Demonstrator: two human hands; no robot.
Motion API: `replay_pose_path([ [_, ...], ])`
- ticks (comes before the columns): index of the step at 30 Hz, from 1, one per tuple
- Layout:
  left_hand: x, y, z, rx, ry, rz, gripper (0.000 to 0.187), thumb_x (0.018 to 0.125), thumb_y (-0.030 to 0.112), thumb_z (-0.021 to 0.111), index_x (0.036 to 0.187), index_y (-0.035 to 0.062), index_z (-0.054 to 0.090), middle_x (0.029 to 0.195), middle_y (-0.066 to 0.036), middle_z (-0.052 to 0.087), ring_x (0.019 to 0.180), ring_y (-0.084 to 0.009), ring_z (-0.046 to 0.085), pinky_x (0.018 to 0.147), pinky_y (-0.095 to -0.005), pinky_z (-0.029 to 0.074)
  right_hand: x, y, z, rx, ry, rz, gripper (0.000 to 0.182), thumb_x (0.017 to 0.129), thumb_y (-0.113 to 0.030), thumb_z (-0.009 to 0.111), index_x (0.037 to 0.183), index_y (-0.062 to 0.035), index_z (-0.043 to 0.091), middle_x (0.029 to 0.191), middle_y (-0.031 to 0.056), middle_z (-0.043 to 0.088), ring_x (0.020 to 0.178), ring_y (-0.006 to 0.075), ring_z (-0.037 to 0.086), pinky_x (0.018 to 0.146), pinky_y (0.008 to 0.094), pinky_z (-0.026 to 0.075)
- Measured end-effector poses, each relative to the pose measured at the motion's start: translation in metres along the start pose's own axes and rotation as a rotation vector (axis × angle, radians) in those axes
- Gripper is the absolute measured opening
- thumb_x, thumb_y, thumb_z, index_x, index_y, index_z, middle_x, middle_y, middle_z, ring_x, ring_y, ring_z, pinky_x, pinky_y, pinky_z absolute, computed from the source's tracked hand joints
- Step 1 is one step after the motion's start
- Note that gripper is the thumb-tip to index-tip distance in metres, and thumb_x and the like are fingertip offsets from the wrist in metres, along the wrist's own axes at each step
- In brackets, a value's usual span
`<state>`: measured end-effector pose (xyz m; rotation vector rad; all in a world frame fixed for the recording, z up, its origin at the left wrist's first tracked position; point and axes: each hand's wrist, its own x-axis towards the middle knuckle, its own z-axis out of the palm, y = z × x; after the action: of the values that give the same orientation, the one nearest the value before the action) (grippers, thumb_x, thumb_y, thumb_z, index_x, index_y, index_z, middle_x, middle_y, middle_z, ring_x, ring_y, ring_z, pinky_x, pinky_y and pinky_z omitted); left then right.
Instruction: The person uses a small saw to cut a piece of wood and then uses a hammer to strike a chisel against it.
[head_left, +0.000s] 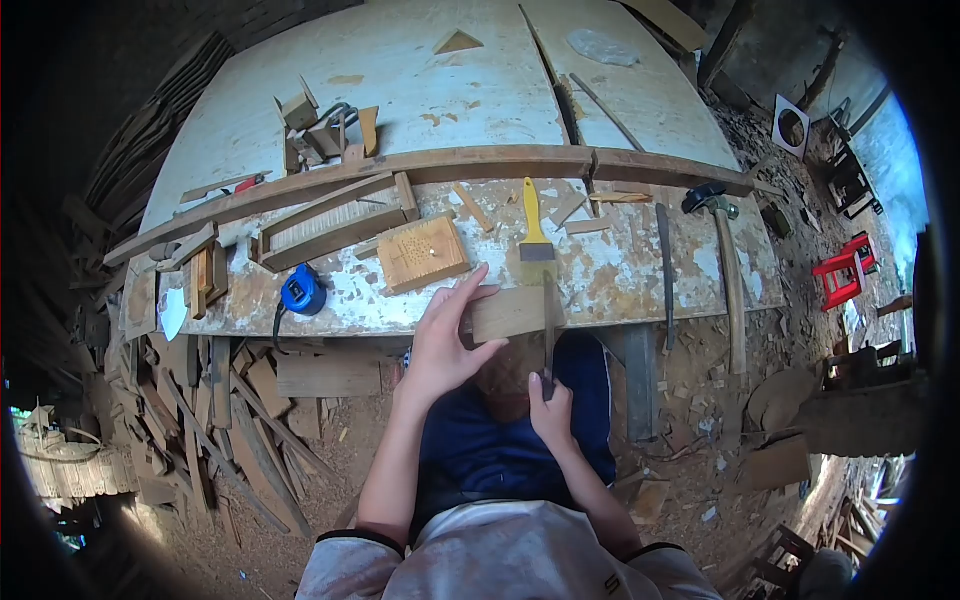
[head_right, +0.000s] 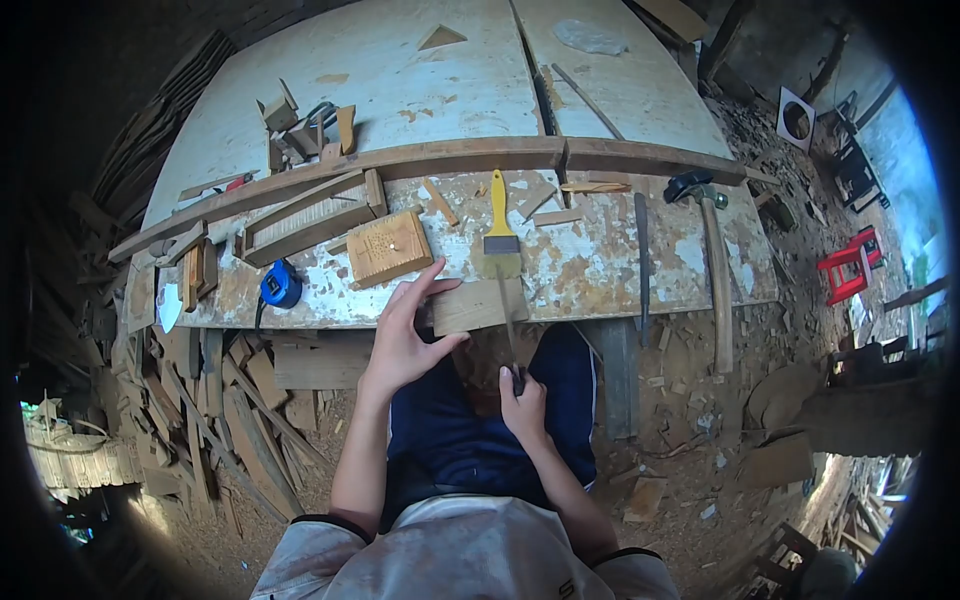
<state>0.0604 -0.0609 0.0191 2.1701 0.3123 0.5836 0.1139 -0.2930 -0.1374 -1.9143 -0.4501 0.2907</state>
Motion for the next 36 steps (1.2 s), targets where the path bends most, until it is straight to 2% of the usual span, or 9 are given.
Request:
replay_pose_path([
  [4, 0.001, -0.009, 0.001, 0.053, 0.045, 0.125, 0.105, 0.074, 0.006, 0.096, 0.168, 0.0062, 0.048, 0.156, -0.017, 0.067, 0.147, -0.0352, 0.060, 0.126, -0.0456, 0.046, -0.004, -0.008, -0.009, 0.029, 0.008, -0.018, 0.025, 0.109, -0.019, 0.068, 0.097, 0.0028, 0.069, 0.072, 0.0164, 0.067, 0.064, 0.0349, 0.070, 0.065, 0.0444, 0.052],
  [10, 0.000, 0.005, 0.006, 0.083, 0.093, 0.070, 0.126, 0.065, 0.033, 0.108, 0.170, 0.0068, 0.044, 0.149, -0.021, 0.059, 0.138, -0.0420, 0.059, 0.119, -0.0513, 0.048, -0.004, 0.010, -0.016, 0.146, 0.086, -0.048, 0.022, 0.111, -0.018, 0.065, 0.104, 0.0025, 0.069, 0.081, 0.0143, 0.072, 0.072, 0.0281, 0.072, 0.071, 0.0409, 0.055],
  [13, 0.000, 0.021, 0.015, 0.343, 0.131, 0.065, 0.134, 0.063, 0.047, 0.106, 0.171, 0.0041, 0.041, 0.139, -0.024, 0.054, 0.128, -0.0437, 0.056, 0.113, -0.0544, 0.047, -0.003, 0.013, -0.015, 0.155, 0.120, -0.050, 0.024, 0.112, -0.018, 0.064, 0.103, 0.0026, 0.070, 0.082, 0.0127, 0.074, 0.073, 0.0261, 0.073, 0.072, 0.0409, 0.056],
  [14, 0.001, 0.020, 0.018, 0.364, 0.133, 0.044, 0.138, 0.064, 0.058, 0.103, 0.173, 0.0046, 0.038, 0.137, -0.026, 0.052, 0.126, -0.0437, 0.054, 0.111, -0.0557, 0.045, -0.003, 0.013, -0.015, 0.151, 0.131, -0.052, 0.025, 0.113, -0.019, 0.064, 0.103, 0.0026, 0.071, 0.083, 0.0124, 0.075, 0.074, 0.0256, 0.074, 0.072, 0.0410, 0.056],
  [17, 0.003, 0.029, 0.023, 0.382, 0.146, -0.030, 0.138, 0.065, 0.062, 0.102, 0.173, 0.0044, 0.038, 0.136, -0.026, 0.051, 0.124, -0.0431, 0.054, 0.110, -0.0551, 0.045, -0.001, 0.012, -0.015, 0.135, 0.141, -0.090, 0.027, 0.113, -0.020, 0.065, 0.100, 0.0029, 0.072, 0.083, 0.0133, 0.076, 0.075, 0.0256, 0.075, 0.072, 0.0408, 0.057],
  [21, 0.007, 0.040, 0.043, 0.417, 0.241, 0.062, 0.143, 0.061, 0.064, 0.104, 0.173, 0.0070, 0.037, 0.135, -0.023, 0.050, 0.123, -0.0405, 0.054, 0.108, -0.0537, 0.046, 0.000, 0.004, -0.022, 0.129, 0.137, -0.064, 0.027, 0.112, -0.020, 0.066, 0.100, 0.0031, 0.074, 0.082, 0.0147, 0.077, 0.075, 0.0269, 0.077, 0.073, 0.0409, 0.058],
  [25, 0.014, 0.047, 0.051, 0.433, 0.219, 0.009, 0.130, 0.067, 0.053, 0.103, 0.171, 0.0070, 0.040, 0.143, -0.027, 0.049, 0.128, -0.0447, 0.054, 0.111, -0.0567, 0.046, 0.001, 0.003, -0.026, 0.097, 0.110, -0.040, 0.026, 0.111, -0.018, 0.066, 0.098, 0.0032, 0.074, 0.082, 0.0162, 0.077, 0.076, 0.0292, 0.078, 0.072, 0.0412, 0.058],
  [31, 0.015, 0.046, 0.048, 0.300, 0.088, 0.091, 0.115, 0.072, 0.035, 0.098, 0.168, 0.0038, 0.042, 0.155, -0.034, 0.044, 0.144, -0.0538, 0.046, 0.123, -0.0603, 0.039, 0.001, -0.004, -0.026, 0.097, 0.091, -0.026, 0.026, 0.110, -0.018, 0.067, 0.096, 0.0033, 0.074, 0.082, 0.0173, 0.077, 0.078, 0.0322, 0.079, 0.073, 0.0417, 0.058],
  [36, 0.016, 0.041, 0.025, 0.290, 0.015, 0.079, 0.122, 0.070, 0.044, 0.102, 0.168, 0.0017, 0.043, 0.158, -0.031, 0.050, 0.145, -0.0494, 0.054, 0.121, -0.0558, 0.048, -0.002, -0.004, -0.029, 0.099, 0.073, -0.093, 0.024, 0.111, -0.018, 0.065, 0.101, 0.0023, 0.073, 0.084, 0.0186, 0.076, 0.079, 0.0354, 0.079, 0.074, 0.0440, 0.059],
])
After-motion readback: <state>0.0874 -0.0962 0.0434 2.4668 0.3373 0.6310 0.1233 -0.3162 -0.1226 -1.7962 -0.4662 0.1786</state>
